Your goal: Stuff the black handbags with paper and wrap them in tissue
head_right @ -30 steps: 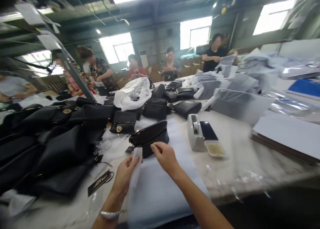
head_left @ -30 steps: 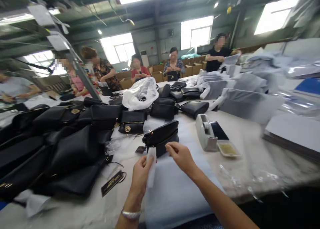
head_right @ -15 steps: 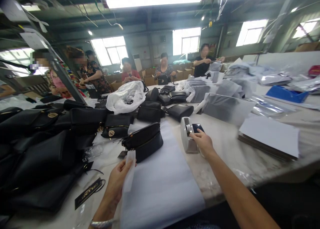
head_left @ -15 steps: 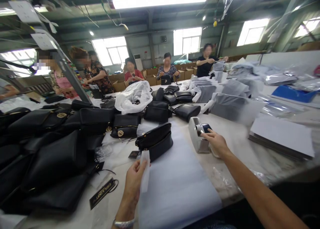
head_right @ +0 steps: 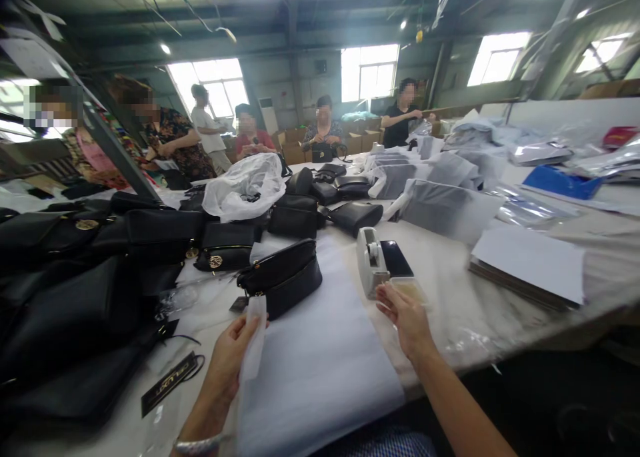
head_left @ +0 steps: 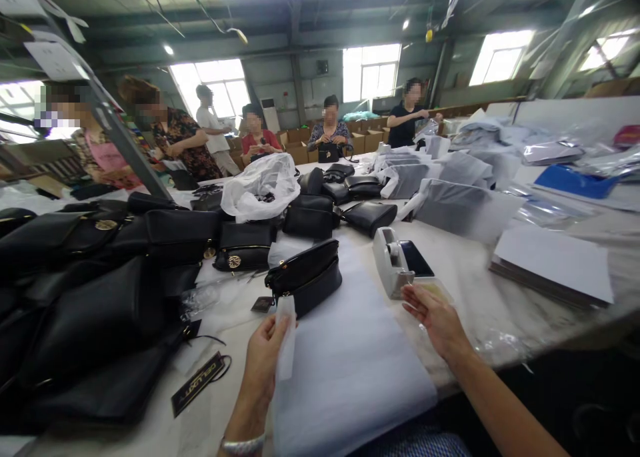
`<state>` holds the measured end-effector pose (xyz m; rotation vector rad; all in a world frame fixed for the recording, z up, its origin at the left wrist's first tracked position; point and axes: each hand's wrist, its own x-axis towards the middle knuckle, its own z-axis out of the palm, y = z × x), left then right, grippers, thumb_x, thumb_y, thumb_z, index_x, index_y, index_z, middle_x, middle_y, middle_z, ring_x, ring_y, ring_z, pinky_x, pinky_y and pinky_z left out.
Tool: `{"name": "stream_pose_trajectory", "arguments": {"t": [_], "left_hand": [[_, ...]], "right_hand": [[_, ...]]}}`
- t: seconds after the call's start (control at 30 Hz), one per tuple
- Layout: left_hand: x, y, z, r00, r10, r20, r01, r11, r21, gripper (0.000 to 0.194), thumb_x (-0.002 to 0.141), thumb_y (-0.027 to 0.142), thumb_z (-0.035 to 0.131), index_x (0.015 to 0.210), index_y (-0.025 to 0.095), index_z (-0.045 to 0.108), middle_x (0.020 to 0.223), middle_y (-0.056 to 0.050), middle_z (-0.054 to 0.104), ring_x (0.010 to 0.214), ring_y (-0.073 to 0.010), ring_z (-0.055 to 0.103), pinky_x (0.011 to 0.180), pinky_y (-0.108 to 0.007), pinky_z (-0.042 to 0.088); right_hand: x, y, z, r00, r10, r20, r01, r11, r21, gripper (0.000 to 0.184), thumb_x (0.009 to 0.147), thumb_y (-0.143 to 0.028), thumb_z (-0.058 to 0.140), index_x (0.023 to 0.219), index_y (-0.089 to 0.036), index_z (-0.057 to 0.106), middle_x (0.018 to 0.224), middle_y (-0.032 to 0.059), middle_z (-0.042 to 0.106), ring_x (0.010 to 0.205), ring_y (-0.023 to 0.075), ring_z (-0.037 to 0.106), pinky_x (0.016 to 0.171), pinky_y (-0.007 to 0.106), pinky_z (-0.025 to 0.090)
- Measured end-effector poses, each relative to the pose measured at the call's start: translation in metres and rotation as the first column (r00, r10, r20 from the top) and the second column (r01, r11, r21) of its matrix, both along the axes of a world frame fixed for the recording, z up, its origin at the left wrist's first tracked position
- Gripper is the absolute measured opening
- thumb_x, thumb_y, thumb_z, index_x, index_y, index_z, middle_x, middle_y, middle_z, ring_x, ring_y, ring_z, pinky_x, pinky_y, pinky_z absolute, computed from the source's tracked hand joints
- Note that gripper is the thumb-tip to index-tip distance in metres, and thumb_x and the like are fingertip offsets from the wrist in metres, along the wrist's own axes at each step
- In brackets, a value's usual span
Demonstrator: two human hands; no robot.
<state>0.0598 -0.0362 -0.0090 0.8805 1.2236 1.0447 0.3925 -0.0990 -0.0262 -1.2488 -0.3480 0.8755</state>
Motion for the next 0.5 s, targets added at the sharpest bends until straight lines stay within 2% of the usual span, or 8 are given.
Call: {"name": "stream_pose_trajectory", "arguments": {"t": [0.07,0.17,0.37,0.5], "left_hand": [[0.0,0.001,-0.001,1.0,-0.004,0.008,0.004,1.0,-0.001,0.058,0.062,0.051,0.082,0.102,0.012,0.068,0.076,-0.004,0.072,0.064,-0.0146,0.063,0.057,-0.021,0.046],[-0.001,0.001,-0.003,1.0,-0.01,0.011,0.01,1.0,0.0,0.057,0.063,0.05,0.082,0.102,0.012,0.068,0.076,-0.004,0.072,0.065,-0.0152,0.064,0.058,-0.021,0.047],[0.001,0.0,-0.002,0.999,0.003,0.048,-0.006,0.998,0.069,0.051,0.065,0.048,0.081,0.098,0.011,0.068,0.077,-0.004,0.072,0.066,-0.0143,0.063,0.06,-0.021,0.046],[0.003,0.0,-0.001,0.998,0.031,0.059,-0.037,0.994,0.105,0.05,0.064,0.048,0.081,0.095,0.011,0.069,0.075,-0.004,0.072,0.065,-0.0151,0.063,0.058,-0.021,0.045]], "right_hand": [[0.0,0.002,-0.006,0.998,0.008,-0.059,-0.01,1.0,-0.027,0.034,0.055,-0.038,0.088,0.078,-0.017,0.076,0.081,0.0069,0.074,0.071,0.0163,0.068,0.063,0.024,0.059],[0.006,0.009,-0.012,1.0,-0.011,-0.006,0.01,0.998,-0.063,0.031,0.051,-0.033,0.089,0.071,-0.014,0.075,0.07,0.0055,0.071,0.058,0.0114,0.061,0.055,0.02,0.057],[0.015,0.019,-0.013,0.997,-0.01,0.079,0.018,0.994,-0.107,0.028,0.051,-0.031,0.086,0.066,-0.012,0.074,0.068,0.0064,0.07,0.049,0.0076,0.051,0.045,0.017,0.052],[0.024,0.021,-0.024,0.992,0.013,0.127,0.005,0.99,-0.141,0.027,0.05,-0.031,0.083,0.067,-0.011,0.074,0.069,0.0067,0.071,0.048,0.0078,0.053,0.045,0.017,0.052]]}}
